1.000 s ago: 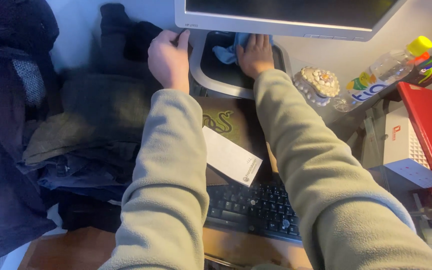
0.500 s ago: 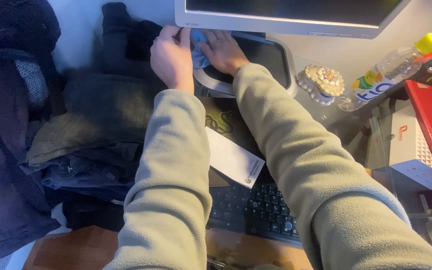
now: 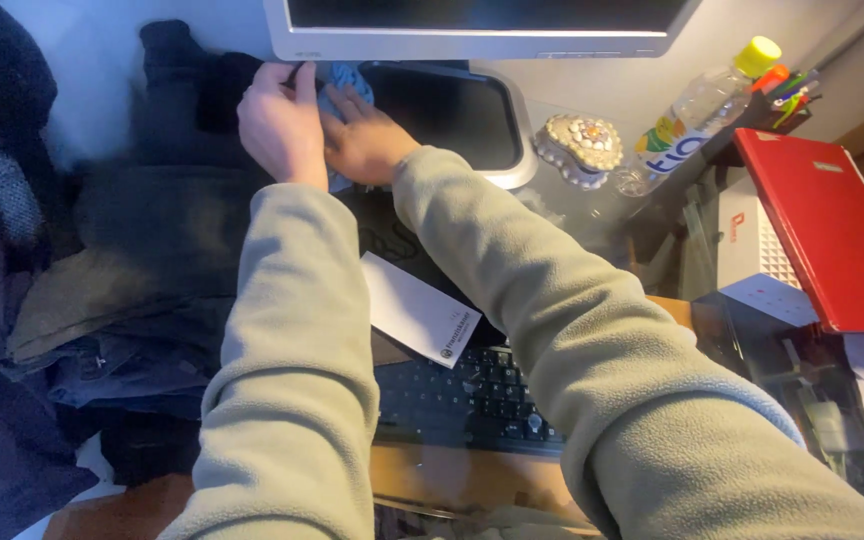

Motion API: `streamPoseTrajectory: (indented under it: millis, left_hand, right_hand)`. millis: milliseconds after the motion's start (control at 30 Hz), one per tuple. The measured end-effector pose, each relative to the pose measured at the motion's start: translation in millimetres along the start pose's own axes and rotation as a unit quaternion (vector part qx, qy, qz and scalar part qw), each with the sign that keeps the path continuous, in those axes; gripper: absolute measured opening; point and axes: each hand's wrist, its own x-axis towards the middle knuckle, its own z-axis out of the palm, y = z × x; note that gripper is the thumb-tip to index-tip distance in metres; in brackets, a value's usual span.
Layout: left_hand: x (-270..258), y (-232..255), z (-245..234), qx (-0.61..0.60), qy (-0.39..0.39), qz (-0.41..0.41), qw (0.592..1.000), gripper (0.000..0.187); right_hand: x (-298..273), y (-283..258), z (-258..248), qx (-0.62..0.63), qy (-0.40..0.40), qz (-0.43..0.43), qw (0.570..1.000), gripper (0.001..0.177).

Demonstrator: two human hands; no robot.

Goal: The person organizes a white cable by coiling it and placing it in a drawer, then wipes the monitor, keyboard, and desk surface with a blue cloth. They move a water bottle and a decorative object to access areas for cleaning.

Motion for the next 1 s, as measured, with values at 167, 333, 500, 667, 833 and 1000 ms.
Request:
streamPoseTrajectory:
  millis: [167,333,500,667,833,1000]
  left_hand:
    - [1,-10,0,0.015,-0.006,0.014,1.000,0.015]
    - [3,-8,-4,0.005,-0.031,-0.014,0.999,0.016]
    - [1,-16,4,0.016,-0.058,-0.016,0.998,0.016]
    - [0,-3,-5,0.024,-0.150,-0.090,0.984,0.013]
    - [-7,-16,0,0.037,-0.185,-0.063,0.980,0.012]
    - [-7,-31,10,0.078,-0.185,-0.018,0.979,0.016]
  right_hand:
    - [-39,13,2,-0.043,0.032,-0.089,0.995,0.062]
    - [-79,53,-7,-0.037,0.012,-0.115,0.993,0.061]
    - [-106,93,-5,-0.056,0.007,-0.100,0.993,0.060]
    - [-130,119,-6,-0.084,0.020,-0.066,0.994,0.060]
    - [-146,151,21,-0.121,0.087,-0.042,0.988,0.059]
    - [-170,165,53,-0.167,0.160,0.022,0.973,0.064]
